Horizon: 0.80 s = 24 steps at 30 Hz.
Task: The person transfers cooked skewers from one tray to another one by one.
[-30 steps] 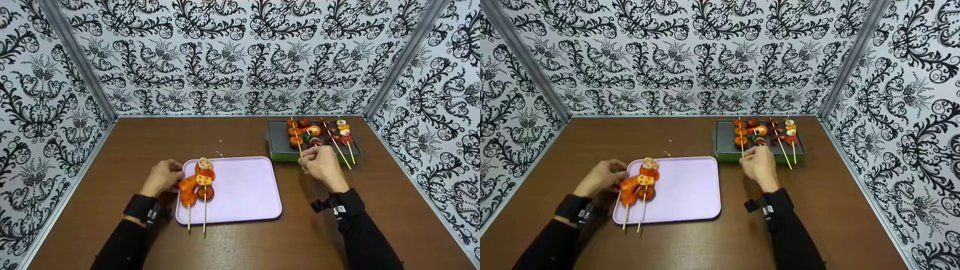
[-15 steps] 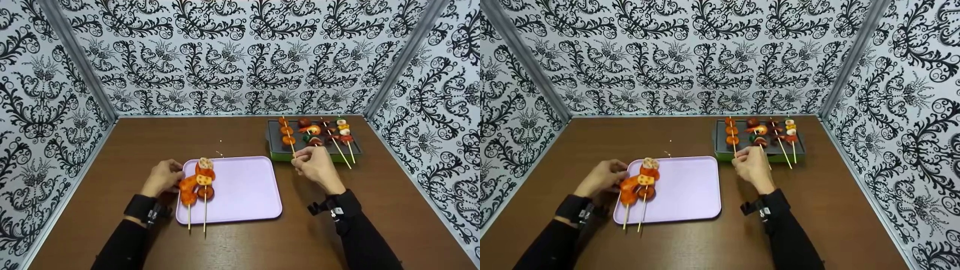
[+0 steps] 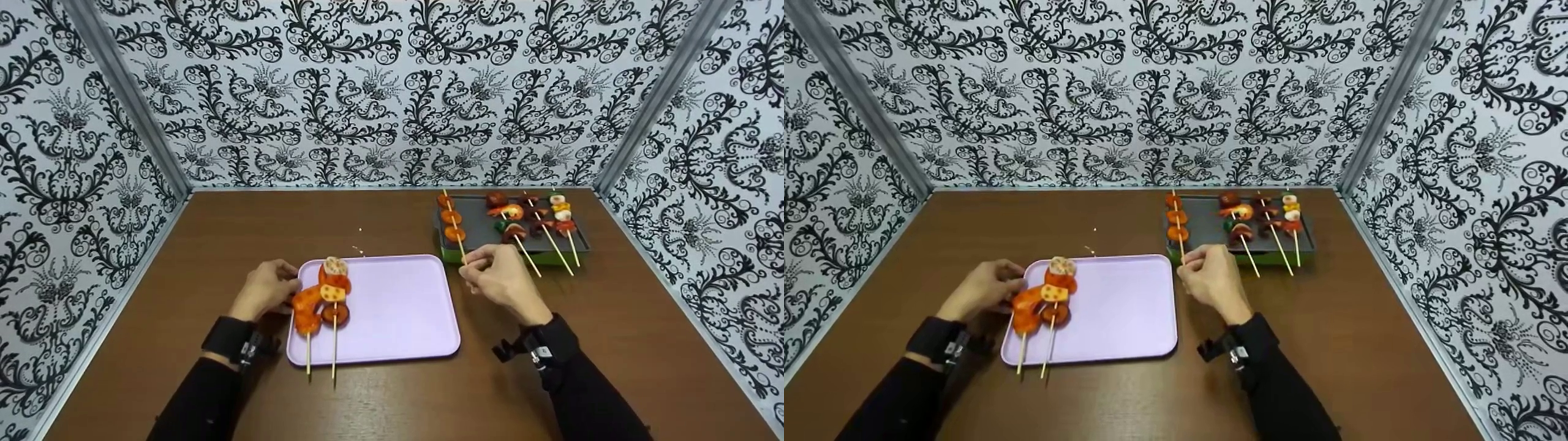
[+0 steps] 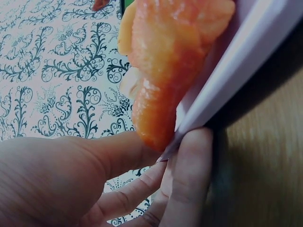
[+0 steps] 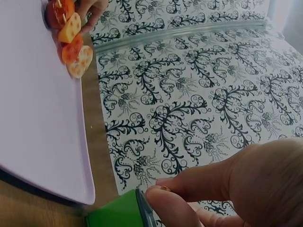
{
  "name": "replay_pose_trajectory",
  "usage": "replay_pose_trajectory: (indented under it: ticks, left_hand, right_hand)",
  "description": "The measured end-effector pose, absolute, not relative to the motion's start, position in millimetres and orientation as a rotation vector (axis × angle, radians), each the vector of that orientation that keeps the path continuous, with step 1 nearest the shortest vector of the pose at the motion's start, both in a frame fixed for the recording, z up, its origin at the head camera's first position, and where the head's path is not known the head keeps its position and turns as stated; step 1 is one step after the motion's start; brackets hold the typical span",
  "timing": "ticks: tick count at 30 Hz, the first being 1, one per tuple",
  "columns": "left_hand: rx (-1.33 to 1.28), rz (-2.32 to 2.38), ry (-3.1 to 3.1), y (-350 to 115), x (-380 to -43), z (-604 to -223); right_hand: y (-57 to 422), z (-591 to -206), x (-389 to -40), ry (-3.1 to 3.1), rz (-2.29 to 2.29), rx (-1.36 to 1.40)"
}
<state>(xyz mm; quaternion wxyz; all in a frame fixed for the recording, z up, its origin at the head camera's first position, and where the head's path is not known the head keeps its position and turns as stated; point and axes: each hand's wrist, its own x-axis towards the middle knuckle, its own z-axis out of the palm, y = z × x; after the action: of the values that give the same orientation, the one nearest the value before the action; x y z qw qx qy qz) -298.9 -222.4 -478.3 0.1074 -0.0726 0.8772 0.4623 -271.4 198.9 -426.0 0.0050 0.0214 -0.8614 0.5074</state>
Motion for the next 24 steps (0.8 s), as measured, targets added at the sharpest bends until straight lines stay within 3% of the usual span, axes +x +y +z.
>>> replay_pose_trajectory:
  ticks: [24]
  left_hand:
    - [-0.210,1.376,2.582,-222.9,-300.6,-479.9]
  right_hand:
    - [161.0,-443.6,-254.3,-2.743,1.659,0.176]
